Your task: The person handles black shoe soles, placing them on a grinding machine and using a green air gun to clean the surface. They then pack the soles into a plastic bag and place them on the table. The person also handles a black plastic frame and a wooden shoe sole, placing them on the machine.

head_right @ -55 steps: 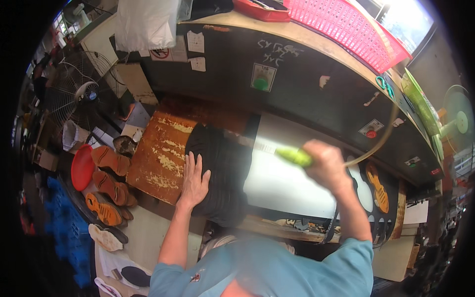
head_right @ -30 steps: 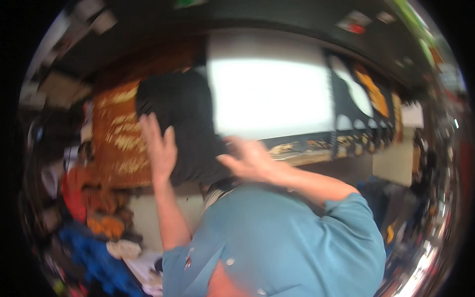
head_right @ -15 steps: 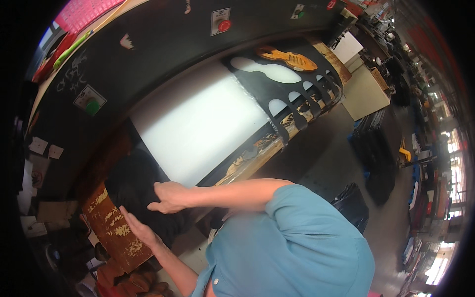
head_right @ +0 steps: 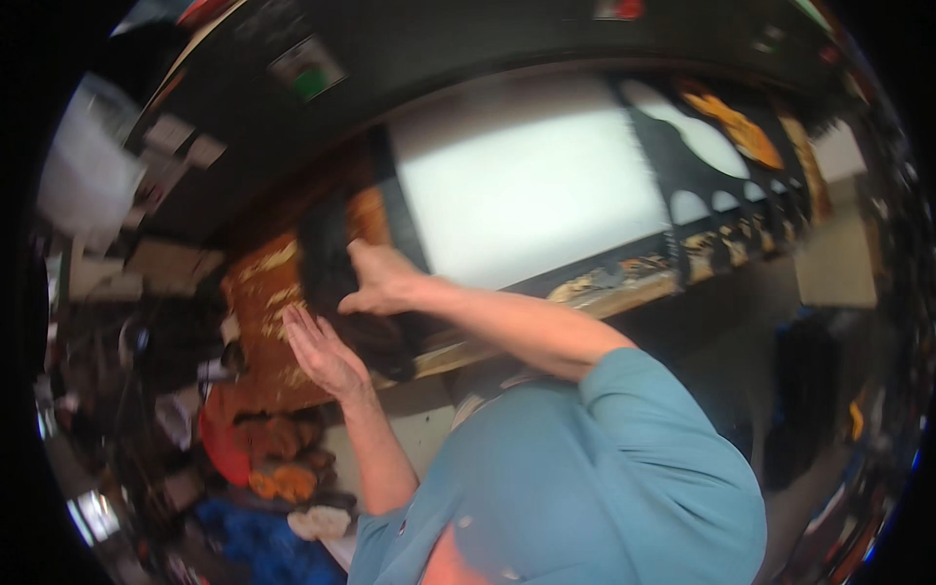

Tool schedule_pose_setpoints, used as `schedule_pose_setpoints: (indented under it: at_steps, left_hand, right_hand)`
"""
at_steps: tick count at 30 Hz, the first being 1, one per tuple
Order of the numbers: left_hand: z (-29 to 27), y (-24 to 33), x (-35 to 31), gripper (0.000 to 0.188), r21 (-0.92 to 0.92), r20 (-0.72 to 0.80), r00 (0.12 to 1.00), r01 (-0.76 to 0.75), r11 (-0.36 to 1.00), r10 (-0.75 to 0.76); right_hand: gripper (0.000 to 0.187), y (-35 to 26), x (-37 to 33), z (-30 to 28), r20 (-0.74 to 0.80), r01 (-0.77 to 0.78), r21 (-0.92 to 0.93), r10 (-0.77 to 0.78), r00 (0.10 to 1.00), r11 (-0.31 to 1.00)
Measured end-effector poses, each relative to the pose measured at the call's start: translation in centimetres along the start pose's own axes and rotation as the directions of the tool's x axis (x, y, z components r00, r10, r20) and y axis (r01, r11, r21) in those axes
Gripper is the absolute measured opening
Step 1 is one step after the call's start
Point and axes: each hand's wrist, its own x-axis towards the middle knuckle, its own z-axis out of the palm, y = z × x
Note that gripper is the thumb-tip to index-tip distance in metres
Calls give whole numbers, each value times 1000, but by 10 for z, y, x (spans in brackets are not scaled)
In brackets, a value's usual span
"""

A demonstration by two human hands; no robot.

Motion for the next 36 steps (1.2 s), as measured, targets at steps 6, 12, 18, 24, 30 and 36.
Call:
schedule_pose_setpoints:
  at_steps: [6, 12, 18, 24, 30, 36]
  left_hand:
    - [-7, 54, 17, 57, -126, 141, 927, 365, 923, -347]
    - [16, 117, 35, 54, 207, 391, 914, 27, 978, -108]
    - [8, 131, 49, 61, 568, 488, 870, -260, 781, -65]
    - [-5, 58, 55, 91, 790, 608, 785, -584, 187, -117]
    - [-10, 49, 48, 88, 724, 678, 734, -662, 193, -27]
    - [-1, 42, 25, 106, 759, 629, 777, -617, 207, 9]
  right_hand:
    - [81, -31, -49, -14, 76, 143, 330, -178, 981, 933]
    - [85, -40, -61, 3, 18, 259, 551, -322, 947, 793]
    - [85, -7, -44, -50, -211, 42, 440, 58, 976, 897]
    - [82, 26, 34, -57, -264, 231, 46, -211, 941, 972]
    - [61, 25, 88, -42, -230, 186, 274, -123, 965, 944]
    - [66, 35, 60, -35, 52, 326, 324, -361, 931, 888]
